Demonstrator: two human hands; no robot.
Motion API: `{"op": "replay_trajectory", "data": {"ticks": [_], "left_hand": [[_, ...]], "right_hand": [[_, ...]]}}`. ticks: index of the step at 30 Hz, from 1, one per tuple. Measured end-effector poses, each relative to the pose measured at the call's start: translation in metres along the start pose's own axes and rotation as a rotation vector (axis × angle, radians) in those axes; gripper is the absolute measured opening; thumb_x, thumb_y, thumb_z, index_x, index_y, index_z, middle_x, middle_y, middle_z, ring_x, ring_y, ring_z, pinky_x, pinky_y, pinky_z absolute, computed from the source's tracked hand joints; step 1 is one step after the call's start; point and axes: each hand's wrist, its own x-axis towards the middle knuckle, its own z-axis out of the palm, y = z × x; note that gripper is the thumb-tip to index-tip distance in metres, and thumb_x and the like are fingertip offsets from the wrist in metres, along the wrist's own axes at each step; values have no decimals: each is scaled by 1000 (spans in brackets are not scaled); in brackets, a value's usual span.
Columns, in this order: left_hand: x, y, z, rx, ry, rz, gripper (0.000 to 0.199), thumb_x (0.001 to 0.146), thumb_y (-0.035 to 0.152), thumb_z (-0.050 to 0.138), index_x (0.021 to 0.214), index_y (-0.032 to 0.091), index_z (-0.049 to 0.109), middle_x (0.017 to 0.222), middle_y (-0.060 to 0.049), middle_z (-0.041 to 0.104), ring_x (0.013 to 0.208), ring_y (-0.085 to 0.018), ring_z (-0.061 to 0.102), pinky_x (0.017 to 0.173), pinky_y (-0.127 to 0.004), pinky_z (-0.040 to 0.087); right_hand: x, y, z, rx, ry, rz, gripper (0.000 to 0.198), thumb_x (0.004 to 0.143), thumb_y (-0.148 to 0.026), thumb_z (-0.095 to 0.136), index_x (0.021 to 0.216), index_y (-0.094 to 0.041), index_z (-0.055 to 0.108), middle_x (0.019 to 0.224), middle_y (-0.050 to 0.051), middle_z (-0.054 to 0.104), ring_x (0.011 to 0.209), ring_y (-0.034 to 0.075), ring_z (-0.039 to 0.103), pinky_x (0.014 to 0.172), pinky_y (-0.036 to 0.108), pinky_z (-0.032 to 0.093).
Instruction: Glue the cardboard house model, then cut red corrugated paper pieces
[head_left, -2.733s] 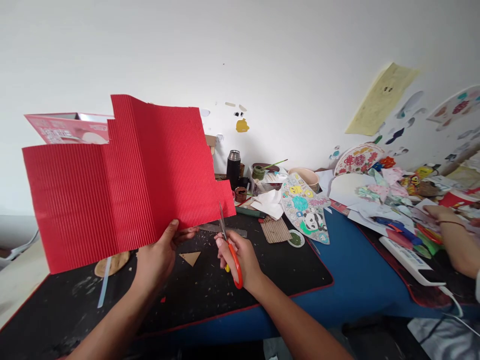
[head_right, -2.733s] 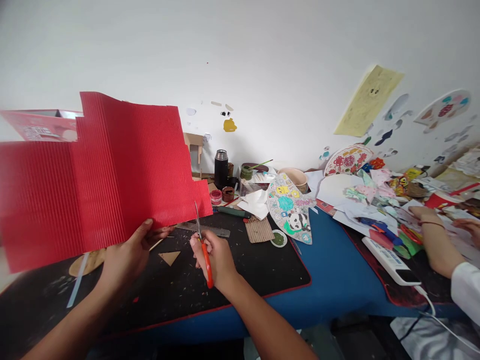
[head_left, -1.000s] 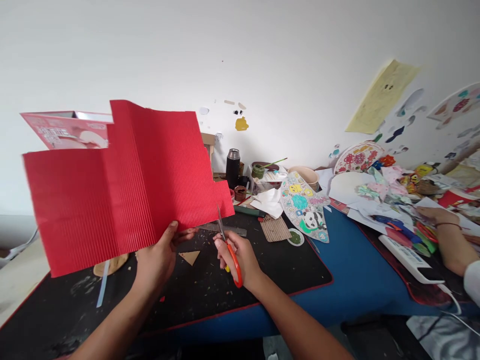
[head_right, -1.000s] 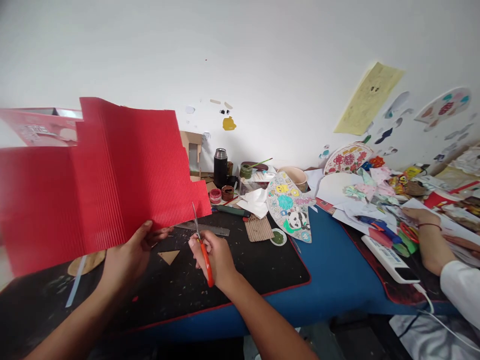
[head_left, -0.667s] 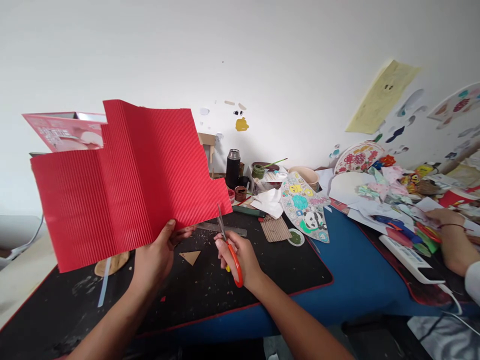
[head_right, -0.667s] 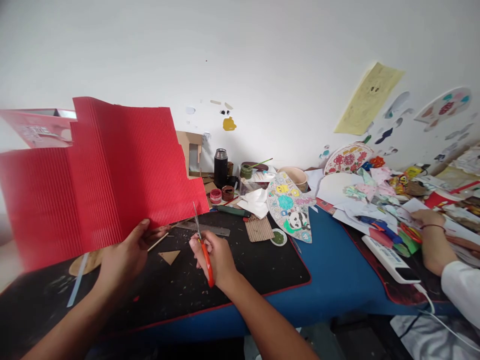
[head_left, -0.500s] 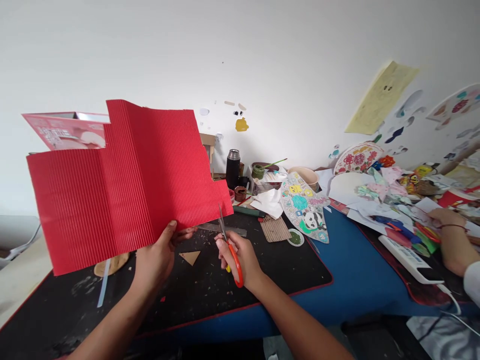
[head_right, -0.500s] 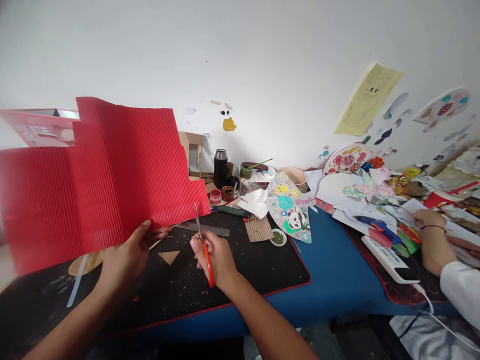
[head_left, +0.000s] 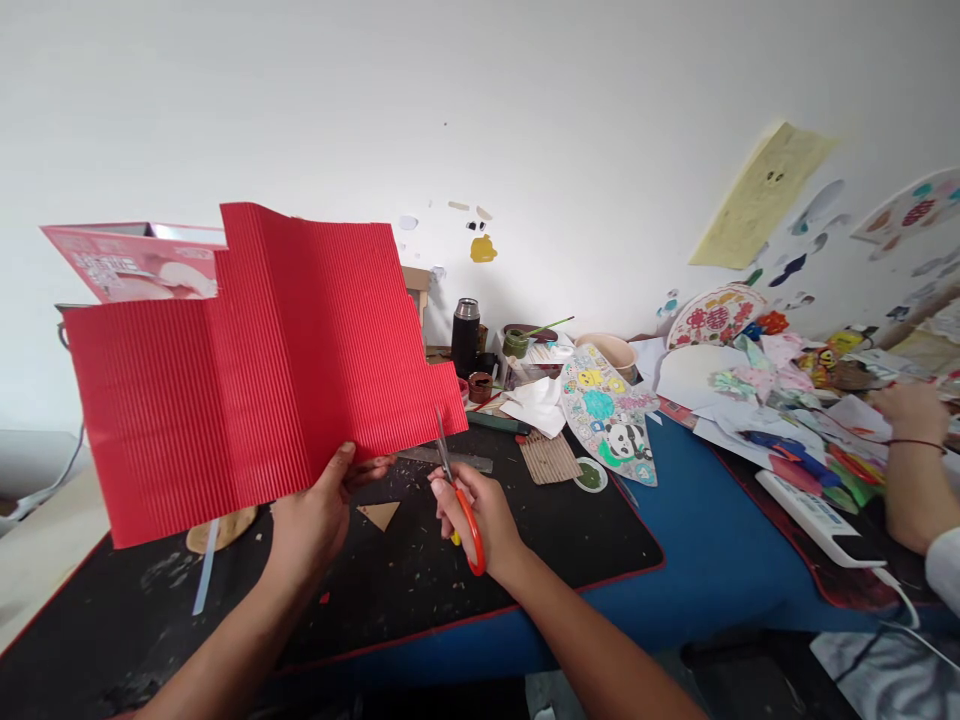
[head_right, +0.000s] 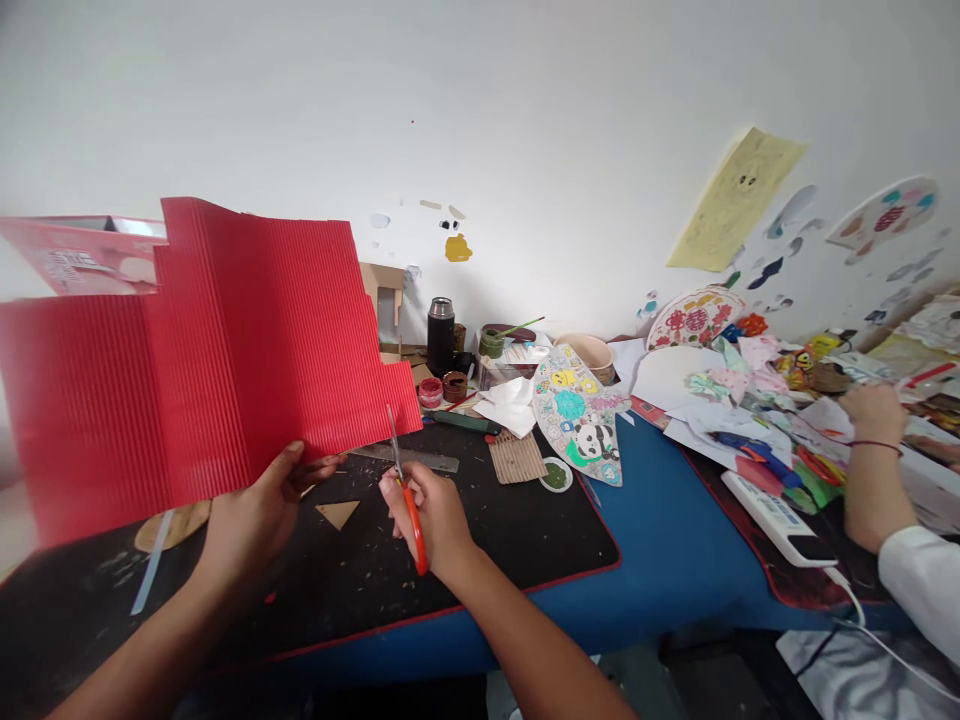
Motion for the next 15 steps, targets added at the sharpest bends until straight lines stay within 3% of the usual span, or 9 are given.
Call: {"op": "replay_trajectory", "data": {"ticks": [5,15], "left_hand": [[-5,2,5,-41,20,28,30,70,41,87,81,19,70,73,-8,78,72,-35,81,77,-50,70],[-4,-5,-2,-25,-22,42,32,74,40,88,90,20,69,80,-8,79,78,-37,83,81,-52,70]], "right_hand": [[1,4,0,4,1,-6,42,104,-61,64,109,-20,72,70,-3,63,47,10,59,48,21,44],[1,-1,1,-28,22,10,46,104,-64,61,99,-20,70,66,-3,60,47,10,57,47,21,44]]}}
